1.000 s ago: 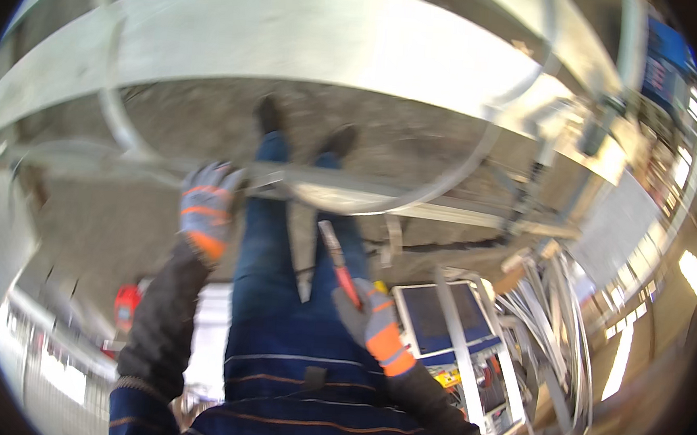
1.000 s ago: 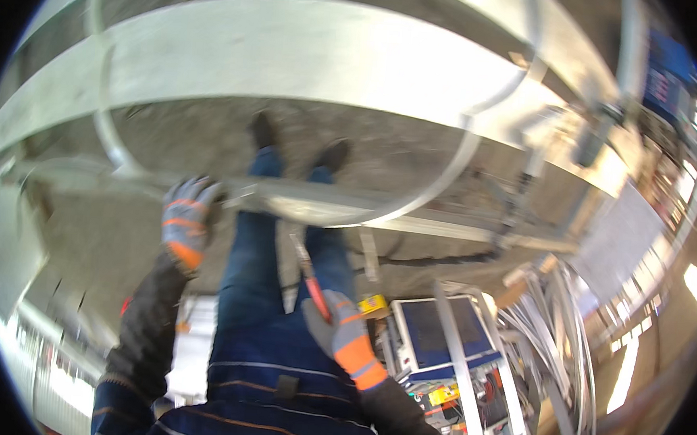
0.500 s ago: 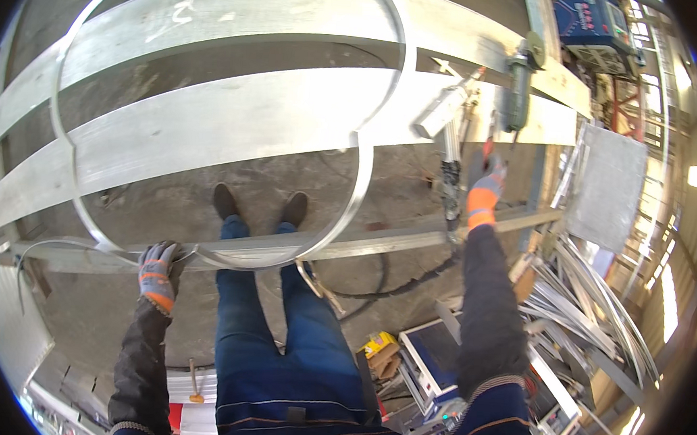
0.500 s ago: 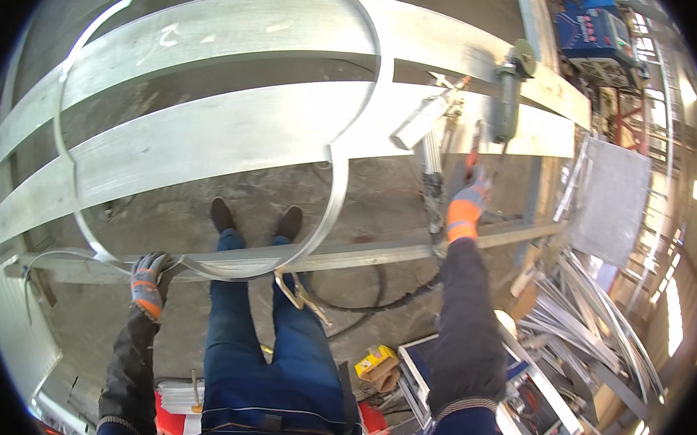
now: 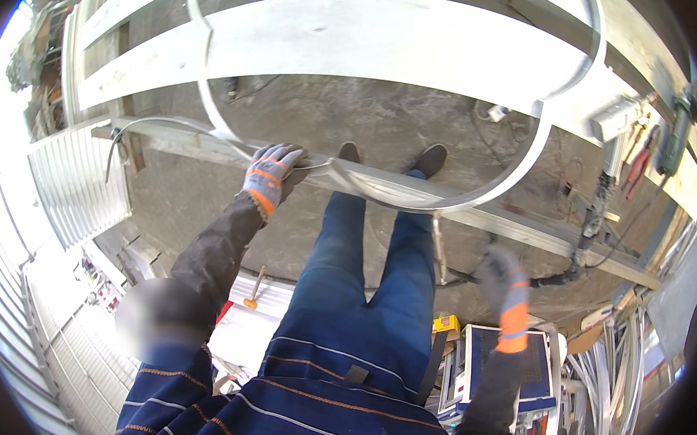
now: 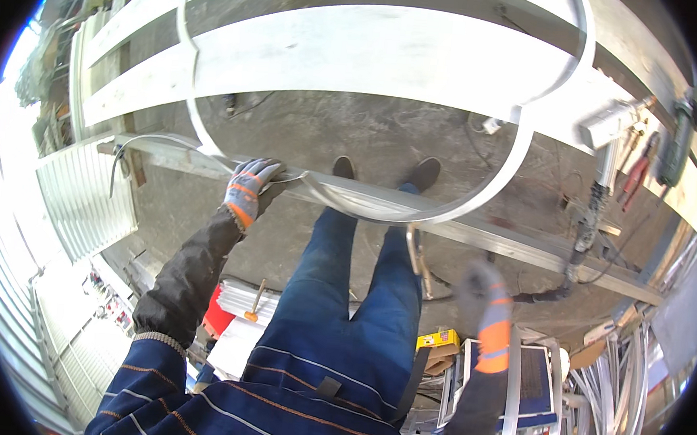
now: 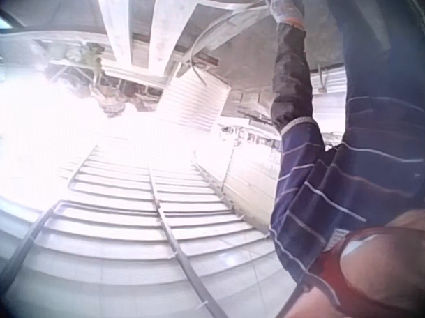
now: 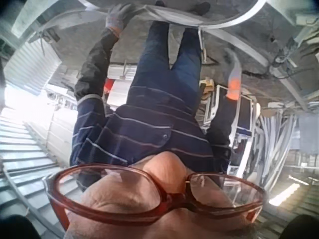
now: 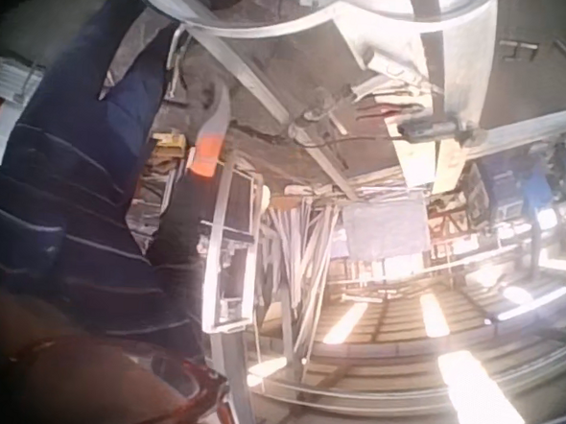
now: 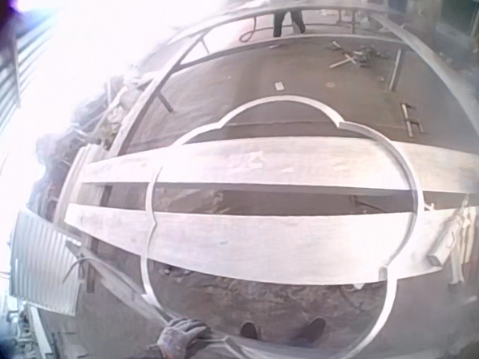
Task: The person welds a curved metal frame using a handheld welding torch, then uses pliers to adjust the frame. The person repeats the welding and adjustment steps on the same frame.
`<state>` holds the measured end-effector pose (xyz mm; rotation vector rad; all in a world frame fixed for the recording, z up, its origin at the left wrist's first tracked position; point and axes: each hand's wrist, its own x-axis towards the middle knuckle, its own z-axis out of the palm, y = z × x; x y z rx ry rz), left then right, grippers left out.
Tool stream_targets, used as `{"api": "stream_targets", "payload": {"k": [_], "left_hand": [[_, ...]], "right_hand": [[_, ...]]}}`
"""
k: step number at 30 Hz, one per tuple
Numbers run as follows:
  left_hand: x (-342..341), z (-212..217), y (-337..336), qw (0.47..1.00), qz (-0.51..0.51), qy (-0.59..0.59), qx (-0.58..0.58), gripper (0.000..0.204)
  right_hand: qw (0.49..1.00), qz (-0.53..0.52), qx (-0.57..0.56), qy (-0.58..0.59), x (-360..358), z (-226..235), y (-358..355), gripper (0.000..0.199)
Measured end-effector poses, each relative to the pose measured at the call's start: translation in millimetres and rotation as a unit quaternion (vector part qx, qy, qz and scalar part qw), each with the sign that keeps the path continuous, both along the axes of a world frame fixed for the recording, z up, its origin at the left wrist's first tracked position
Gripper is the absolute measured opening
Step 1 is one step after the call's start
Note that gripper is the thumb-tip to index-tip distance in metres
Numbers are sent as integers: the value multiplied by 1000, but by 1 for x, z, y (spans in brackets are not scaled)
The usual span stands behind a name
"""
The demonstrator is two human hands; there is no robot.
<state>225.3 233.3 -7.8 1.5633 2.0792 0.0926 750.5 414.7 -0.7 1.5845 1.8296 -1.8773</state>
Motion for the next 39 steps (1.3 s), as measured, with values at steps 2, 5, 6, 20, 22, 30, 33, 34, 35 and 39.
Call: {"api": "stream_targets", "payload": {"k": [2, 5, 6, 20, 22, 30, 33, 34, 35, 39], "left_hand": [[-12, 2, -7, 1000, -2, 6, 9, 45], [-44, 7, -24, 999, -37, 26, 13, 45], [-57, 7, -29, 998, -51, 26, 22, 45], [-131, -21, -57, 968, -238, 51, 59, 42], [-130, -24, -57, 969, -236, 47, 60, 41], [-127, -25, -57, 964, -237, 74, 98, 38], [-126, -24, -57, 964, -236, 78, 94, 38], [-126, -24, -57, 964, -236, 82, 93, 38], [-126, -23, -57, 964, -235, 79, 92, 39], [-124, -20, -56, 967, -230, 77, 75, 41]], "right_hand": [[990, 108, 35, -85, -25, -7, -66, 61], [948, 160, 162, -223, -44, -42, -116, 64], [951, 132, 159, -230, -47, -57, -126, 63], [965, -195, -38, -168, -25, -137, -167, 28], [972, -190, -38, -131, -28, -127, -164, 29], [978, -135, -32, -156, -32, -122, -156, 31], [974, -119, -19, -192, -26, -130, -157, 30], [975, -138, -20, -170, -24, -133, -157, 30], [973, -160, -30, -165, -22, -136, -159, 30], [959, -257, -34, -118, -6, -151, -170, 24]]}}
